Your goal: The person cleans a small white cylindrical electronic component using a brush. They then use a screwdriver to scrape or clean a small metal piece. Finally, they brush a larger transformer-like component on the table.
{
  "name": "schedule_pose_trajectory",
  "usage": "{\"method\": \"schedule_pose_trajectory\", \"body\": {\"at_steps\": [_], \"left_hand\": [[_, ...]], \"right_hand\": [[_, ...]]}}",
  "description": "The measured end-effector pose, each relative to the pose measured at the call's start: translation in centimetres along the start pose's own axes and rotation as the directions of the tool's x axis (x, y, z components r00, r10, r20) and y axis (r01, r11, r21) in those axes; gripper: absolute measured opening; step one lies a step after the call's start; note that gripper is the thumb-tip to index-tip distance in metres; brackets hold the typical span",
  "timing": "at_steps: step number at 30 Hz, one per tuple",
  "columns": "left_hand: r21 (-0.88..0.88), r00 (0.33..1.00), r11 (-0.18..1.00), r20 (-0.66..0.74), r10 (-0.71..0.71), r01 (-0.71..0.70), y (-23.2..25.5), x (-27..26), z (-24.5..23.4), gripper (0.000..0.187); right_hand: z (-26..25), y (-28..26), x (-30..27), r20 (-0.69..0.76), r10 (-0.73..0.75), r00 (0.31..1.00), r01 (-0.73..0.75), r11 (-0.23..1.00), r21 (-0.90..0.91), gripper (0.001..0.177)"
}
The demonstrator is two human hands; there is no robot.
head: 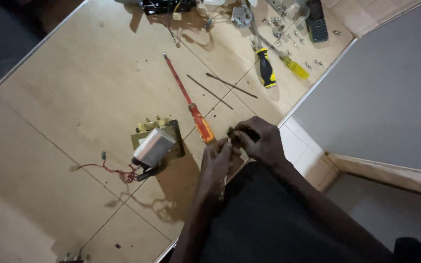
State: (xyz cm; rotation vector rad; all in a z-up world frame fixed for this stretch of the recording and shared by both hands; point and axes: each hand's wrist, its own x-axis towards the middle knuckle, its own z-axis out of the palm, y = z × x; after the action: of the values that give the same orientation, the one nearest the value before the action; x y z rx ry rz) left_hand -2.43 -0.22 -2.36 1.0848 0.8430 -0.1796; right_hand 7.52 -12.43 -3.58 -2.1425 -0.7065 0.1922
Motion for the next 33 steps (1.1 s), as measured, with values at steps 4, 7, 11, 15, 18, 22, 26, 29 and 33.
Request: {"method": "schedule_pose_trajectory", "body": {"at_steps": [4, 7, 11, 15, 18, 22, 26, 29, 33], "left_hand": [[-0.049, 0.998, 0.998, -0.043, -0.039, 0.037, 0.1, -0.2, 0.1, 0.052], [-0.061, 1.0, 0.998, -0.029, 0.001, -0.002, 0.2, -0.2, -0.2, 0.05], [-0.044, 1.0, 0.999, -0.005, -0.021, 0.021, -0.2, -0.3, 0.0, 0.05], [-0.092, 1.0, 0.996, -0.022, -0.017, 0.015, 0.0, -0.8, 0.1, 0.047], [-0.062, 0.999, 0.997, 0.009, 0.037, -0.037, 0.8, -1.2, -0.9, 0.039], [-0.079, 1.0, 0.997, -0.012, 0.005, -0.006, 0.5, -0.8, -0.1, 0.043], [-0.035, 0.999, 0.999, -0.037, 0.036, -0.037, 0.8, -0.6, -0.3, 0.043], [-0.016, 0.999, 0.999, -0.021, 0.029, -0.029, 1.8, -2.1, -0.8, 0.043], [-0.093, 1.0, 0.996, 0.018, -0.009, 0.011, 0.8, -1.3, -0.4, 0.048]], "right_hand": [[0.0, 0.7, 0.4, -0.081, 0.119, 0.99, -0.121, 0.993, -0.014, 0.014], [0.1, 0.0, 0.7, -0.051, 0.078, 0.996, -0.073, 0.993, 0.088, 0.013], [0.8, -0.3, 0.3, -0.001, 0.076, 0.997, -0.076, 0.997, 0.016, 0.014], [0.5, -0.6, 1.3, -0.014, 0.207, 0.978, -0.207, 0.978, 0.017, 0.014], [0.0, -1.9, 0.5, -0.004, -0.002, 1.0, 0.003, 0.985, 0.171, 0.009], [0.9, -0.7, 0.0, -0.022, -0.028, 0.999, 0.03, 0.995, 0.093, 0.011], [1.3, -0.8, -0.1, -0.06, 0.093, 0.994, -0.089, 0.994, 0.062, 0.013], [0.8, -1.2, -0.1, -0.062, 0.186, 0.98, -0.177, 0.976, 0.13, 0.013], [0.5, -1.2, -0.1, -0.016, 0.06, 0.998, -0.059, 0.996, 0.06, 0.012]]}}
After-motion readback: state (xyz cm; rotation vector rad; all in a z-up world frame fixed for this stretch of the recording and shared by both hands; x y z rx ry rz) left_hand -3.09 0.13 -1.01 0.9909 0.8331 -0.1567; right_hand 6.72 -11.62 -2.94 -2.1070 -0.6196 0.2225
